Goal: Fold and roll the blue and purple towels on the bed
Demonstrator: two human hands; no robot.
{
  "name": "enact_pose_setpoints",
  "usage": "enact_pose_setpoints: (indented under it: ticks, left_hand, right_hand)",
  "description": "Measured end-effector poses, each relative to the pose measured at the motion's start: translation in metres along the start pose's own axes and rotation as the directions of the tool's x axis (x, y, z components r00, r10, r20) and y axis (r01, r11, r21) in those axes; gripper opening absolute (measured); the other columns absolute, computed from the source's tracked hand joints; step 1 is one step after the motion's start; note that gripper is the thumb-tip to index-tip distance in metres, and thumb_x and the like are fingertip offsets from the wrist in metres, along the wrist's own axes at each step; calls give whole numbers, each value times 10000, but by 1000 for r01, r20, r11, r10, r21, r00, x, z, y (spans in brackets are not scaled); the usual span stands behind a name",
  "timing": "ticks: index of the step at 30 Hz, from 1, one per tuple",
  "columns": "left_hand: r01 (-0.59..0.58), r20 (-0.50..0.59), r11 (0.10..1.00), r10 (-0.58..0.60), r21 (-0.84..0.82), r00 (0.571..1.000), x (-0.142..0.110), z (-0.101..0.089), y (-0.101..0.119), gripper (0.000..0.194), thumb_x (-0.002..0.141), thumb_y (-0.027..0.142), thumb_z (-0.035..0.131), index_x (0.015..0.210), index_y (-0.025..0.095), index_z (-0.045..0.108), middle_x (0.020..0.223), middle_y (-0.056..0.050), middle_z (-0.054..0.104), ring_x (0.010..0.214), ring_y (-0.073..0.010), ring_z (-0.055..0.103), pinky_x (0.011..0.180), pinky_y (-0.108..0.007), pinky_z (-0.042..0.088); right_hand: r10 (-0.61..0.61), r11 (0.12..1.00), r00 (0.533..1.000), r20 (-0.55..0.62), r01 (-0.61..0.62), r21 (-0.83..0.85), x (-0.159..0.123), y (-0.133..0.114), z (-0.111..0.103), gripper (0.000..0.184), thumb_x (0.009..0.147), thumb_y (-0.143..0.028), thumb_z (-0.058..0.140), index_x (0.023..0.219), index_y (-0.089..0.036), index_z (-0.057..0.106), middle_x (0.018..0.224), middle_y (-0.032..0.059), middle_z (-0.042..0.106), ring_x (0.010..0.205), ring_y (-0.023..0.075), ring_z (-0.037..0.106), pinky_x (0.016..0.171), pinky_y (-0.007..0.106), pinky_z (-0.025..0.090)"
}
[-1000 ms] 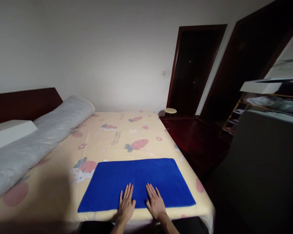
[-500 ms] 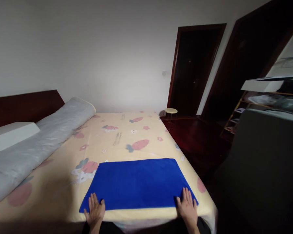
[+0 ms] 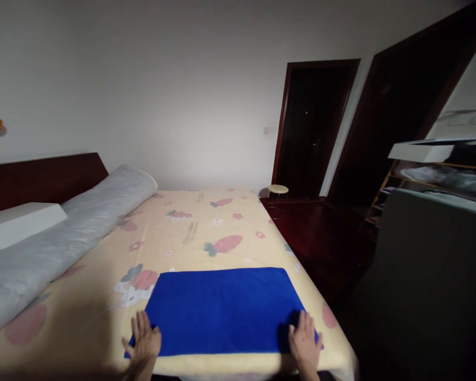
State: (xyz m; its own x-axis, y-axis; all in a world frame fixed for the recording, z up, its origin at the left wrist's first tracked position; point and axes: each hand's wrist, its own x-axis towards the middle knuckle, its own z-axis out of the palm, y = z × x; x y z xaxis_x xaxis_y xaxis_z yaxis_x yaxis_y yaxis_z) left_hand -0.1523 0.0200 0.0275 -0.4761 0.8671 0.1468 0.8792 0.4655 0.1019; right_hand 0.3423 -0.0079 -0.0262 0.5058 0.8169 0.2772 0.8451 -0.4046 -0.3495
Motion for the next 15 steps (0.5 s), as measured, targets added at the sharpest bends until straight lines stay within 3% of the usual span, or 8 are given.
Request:
enact_pose_setpoints:
  ticks: [2, 4, 6, 8, 11, 13, 15]
  left_hand:
    - [-65, 23, 998, 65, -6, 998, -5, -8, 46, 664, 861, 229, 251, 1516, 172, 166, 1608, -86, 179, 1486, -229, 134, 1160, -587, 155]
    - [-277, 115, 960, 281, -47, 953, -18, -15, 99, 677, 839, 168, 235, 1514, 194, 182, 1608, -38, 170, 1487, -196, 121, 1186, -545, 103]
    - [-493, 225, 853, 520, -170, 824, -39, -17, 146, 746, 783, 123, 271, 1515, 229, 170, 1608, 13, 149, 1488, -189, 84, 1202, -518, 61]
    - [-579, 287, 776, 631, -252, 721, -58, -14, 178, 779, 752, 111, 288, 1510, 251, 182, 1599, 51, 149, 1484, -180, 84, 1216, -465, 78]
    - [-594, 337, 757, 653, -272, 678, -73, -4, 189, 760, 750, 132, 289, 1498, 256, 231, 1584, 65, 193, 1474, -172, 142, 1217, -417, 148]
    - [-591, 346, 763, 646, -262, 680, -69, 1, 177, 762, 754, 138, 292, 1502, 252, 206, 1589, 60, 175, 1474, -164, 140, 1220, -429, 137]
    - [-580, 332, 784, 620, -222, 711, -55, 3, 153, 758, 770, 135, 290, 1508, 254, 165, 1597, 51, 145, 1477, -150, 127, 1219, -448, 116]
  right_hand:
    - [-234, 972, 963, 132, 232, 33, -1, -52, -8, 678, 853, -303, 267, 1479, -45, 316, 1559, 165, 260, 1459, 302, 148, 1158, 552, 117]
    - [-427, 904, 860, 280, 413, 108, -7, -108, -15, 684, 831, -232, 314, 1500, -91, 288, 1584, 96, 194, 1468, 248, 111, 1180, 482, 110]
    - [-527, 848, 746, 407, 490, 201, -17, -156, -15, 712, 800, -163, 328, 1508, -120, 272, 1584, 62, 178, 1466, 214, 120, 1186, 448, 121]
    - [-599, 799, 643, 477, 522, 299, -27, -185, -10, 706, 809, -164, 333, 1511, -135, 262, 1575, 56, 195, 1460, 207, 154, 1185, 434, 143]
    - [-653, 755, 569, 500, 534, 379, -33, -188, 2, 697, 831, -217, 359, 1517, -169, 249, 1571, 39, 210, 1456, 210, 175, 1188, 430, 141]
    - [-656, 753, 579, 485, 545, 369, -29, -170, 6, 704, 825, -241, 381, 1515, -178, 256, 1573, 27, 206, 1459, 207, 161, 1193, 432, 118]
    - [-623, 781, 635, 456, 542, 312, -19, -142, 6, 692, 837, -269, 378, 1512, -167, 264, 1574, 28, 205, 1461, 205, 151, 1195, 438, 110]
